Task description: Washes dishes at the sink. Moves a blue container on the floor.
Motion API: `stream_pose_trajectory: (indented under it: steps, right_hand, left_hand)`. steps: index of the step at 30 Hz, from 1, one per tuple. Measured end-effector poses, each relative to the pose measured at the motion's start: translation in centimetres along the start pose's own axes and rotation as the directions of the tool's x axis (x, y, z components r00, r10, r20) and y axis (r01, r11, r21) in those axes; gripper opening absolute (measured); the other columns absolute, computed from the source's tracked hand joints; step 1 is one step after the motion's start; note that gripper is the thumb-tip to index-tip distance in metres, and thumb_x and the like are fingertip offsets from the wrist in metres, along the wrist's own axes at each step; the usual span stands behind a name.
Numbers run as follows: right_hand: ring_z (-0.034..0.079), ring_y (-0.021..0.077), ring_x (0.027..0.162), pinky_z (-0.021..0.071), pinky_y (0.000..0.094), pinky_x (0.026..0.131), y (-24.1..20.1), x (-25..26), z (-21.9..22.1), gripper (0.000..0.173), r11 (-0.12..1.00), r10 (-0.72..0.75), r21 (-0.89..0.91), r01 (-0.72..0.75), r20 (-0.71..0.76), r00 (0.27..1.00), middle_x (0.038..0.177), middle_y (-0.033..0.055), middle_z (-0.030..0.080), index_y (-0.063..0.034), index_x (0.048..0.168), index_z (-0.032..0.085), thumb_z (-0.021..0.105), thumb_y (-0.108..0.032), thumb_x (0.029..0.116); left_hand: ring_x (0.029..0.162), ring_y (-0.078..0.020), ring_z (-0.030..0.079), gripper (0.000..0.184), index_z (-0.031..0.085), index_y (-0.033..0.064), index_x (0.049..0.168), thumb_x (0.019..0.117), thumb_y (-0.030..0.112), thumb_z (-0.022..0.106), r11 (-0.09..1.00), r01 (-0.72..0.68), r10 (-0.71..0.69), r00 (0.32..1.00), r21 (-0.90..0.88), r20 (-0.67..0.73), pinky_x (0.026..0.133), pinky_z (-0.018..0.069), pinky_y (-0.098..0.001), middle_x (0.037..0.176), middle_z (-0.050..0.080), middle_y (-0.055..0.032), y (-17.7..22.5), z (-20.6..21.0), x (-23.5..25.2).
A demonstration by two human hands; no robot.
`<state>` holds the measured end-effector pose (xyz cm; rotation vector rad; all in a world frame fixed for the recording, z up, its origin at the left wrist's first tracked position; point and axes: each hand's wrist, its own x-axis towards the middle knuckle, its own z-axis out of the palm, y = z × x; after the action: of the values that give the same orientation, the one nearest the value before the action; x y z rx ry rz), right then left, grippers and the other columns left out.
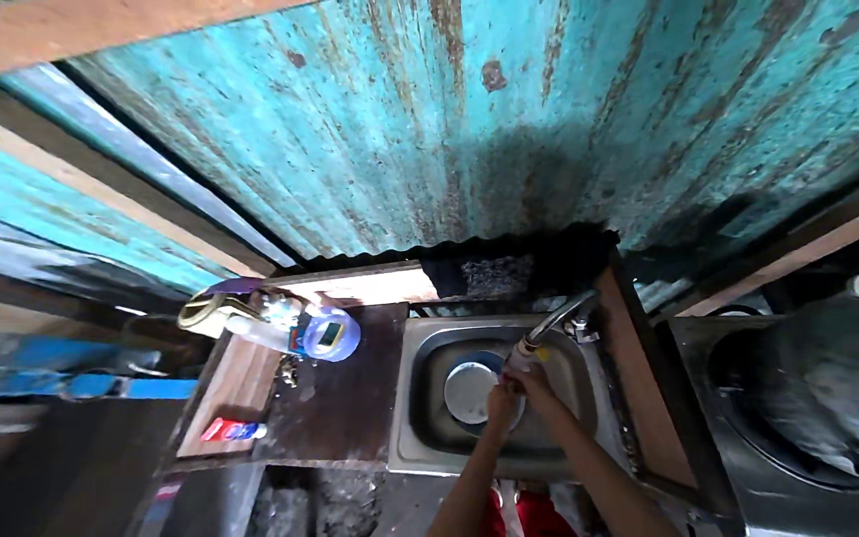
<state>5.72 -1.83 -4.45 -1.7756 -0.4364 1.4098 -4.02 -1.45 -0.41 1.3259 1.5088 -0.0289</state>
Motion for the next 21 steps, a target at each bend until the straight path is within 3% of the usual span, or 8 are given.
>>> stream_pose_trajectory:
  steps: [2,4,7,10,13,16,19,21]
  right_hand:
    - [0.054,0.0414,0.132,0.0409,0.049,0.114,-1.5,-0.2,-0.6,0.05,0.923,-0.11,-0.375,0.091,-0.028,0.994,0.138,0.0331,0.056,0.0144,0.137,0.052,0.066,-0.014,0.0985]
    - [0.052,0.0449,0.134,0.0376,0.0516,0.116,-2.0,-0.5,-0.4,0.04,0.872,-0.159,-0.478,0.107,-0.068,0.985,0.137,0.0347,0.056,0.0143,0.134,0.055,0.059,-0.01,0.1016]
    - [0.063,0.032,0.117,0.0485,0.0421,0.104,-1.3,-0.8,0.7,0.03,0.988,-0.151,-0.031,0.148,-0.125,0.981,0.124,0.0282,0.065,0.0143,0.127,0.059,0.046,-0.003,0.106]
    - [0.066,0.02,0.102,0.0552,0.0364,0.089,-0.2,-0.3,0.0,0.032,0.955,-0.039,0.296,-0.009,0.158,0.987,0.118,0.0174,0.066,0.0062,0.134,0.053,0.054,-0.002,0.1023]
    - [0.065,0.0295,0.115,0.0528,0.0415,0.102,-0.7,0.5,-0.7,0.046,0.987,-0.133,-0.082,0.14,0.082,0.988,0.125,0.0246,0.066,0.0107,0.132,0.056,0.074,-0.007,0.0922]
    - [0.052,0.0433,0.135,0.0377,0.049,0.117,-2.3,-0.5,-0.1,0.043,0.864,-0.235,-0.465,0.194,-0.031,0.971,0.138,0.034,0.056,0.0145,0.137,0.053,0.057,-0.009,0.1018]
    - [0.054,0.0422,0.131,0.04,0.0498,0.113,-1.7,-1.2,0.8,0.035,0.968,-0.182,-0.198,0.151,-0.151,0.972,0.136,0.0343,0.057,0.0155,0.133,0.055,0.045,-0.006,0.1069]
    - [0.061,0.0345,0.116,0.0488,0.0467,0.102,-1.0,-1.3,1.2,0.034,0.98,-0.17,0.081,0.182,-0.133,0.976,0.127,0.0304,0.06,0.0137,0.132,0.054,0.047,-0.006,0.1052]
  left_hand:
    - [0.111,-0.0394,0.063,0.046,0.065,-0.0096,0.119,0.1126,0.025,0.035,1.0,-0.007,0.007,1.0,-0.008,-0.01,0.099,0.0461,-0.0543,0.117,0.065,-0.0291,0.2,0.7,-0.3]
    - [0.11,-0.0393,0.064,0.045,0.066,-0.0079,0.117,0.1127,0.024,0.034,1.0,-0.031,0.031,0.999,0.008,-0.037,0.098,0.0473,-0.055,0.115,0.067,-0.0278,0.5,1.0,-0.5]
    - [0.11,-0.0397,0.065,0.044,0.067,-0.0071,0.117,0.1119,0.024,0.036,0.998,-0.061,0.063,0.997,0.027,-0.054,0.098,0.0482,-0.0561,0.114,0.067,-0.0274,0.6,0.2,-0.6]
    - [0.111,-0.0386,0.064,0.044,0.065,-0.0079,0.119,0.1119,0.024,0.037,0.999,-0.024,0.024,0.999,0.024,-0.025,0.099,0.048,-0.0542,0.117,0.066,-0.0281,0.0,-0.4,-0.8]
    - [0.11,-0.0384,0.063,0.044,0.063,-0.0101,0.12,0.1124,0.023,0.036,0.999,-0.032,0.032,0.999,0.009,0.004,0.099,0.0471,-0.0524,0.117,0.065,-0.0291,-0.3,-0.1,-0.9]
    - [0.109,-0.039,0.064,0.043,0.065,-0.0095,0.117,0.1122,0.022,0.036,0.996,-0.086,0.087,0.996,0.007,-0.028,0.098,0.047,-0.0538,0.114,0.066,-0.0287,0.2,0.2,-0.8]
    - [0.112,-0.0398,0.064,0.043,0.066,-0.0078,0.12,0.1119,0.022,0.037,0.992,-0.103,0.104,0.994,0.067,-0.012,0.1,0.0473,-0.055,0.117,0.066,-0.0283,0.9,-0.7,-0.5]
    - [0.113,-0.0407,0.064,0.042,0.066,-0.0081,0.119,0.1116,0.022,0.038,0.994,-0.105,0.107,0.992,0.034,-0.063,0.101,0.0469,-0.0556,0.118,0.066,-0.0289,1.2,-0.8,0.1]
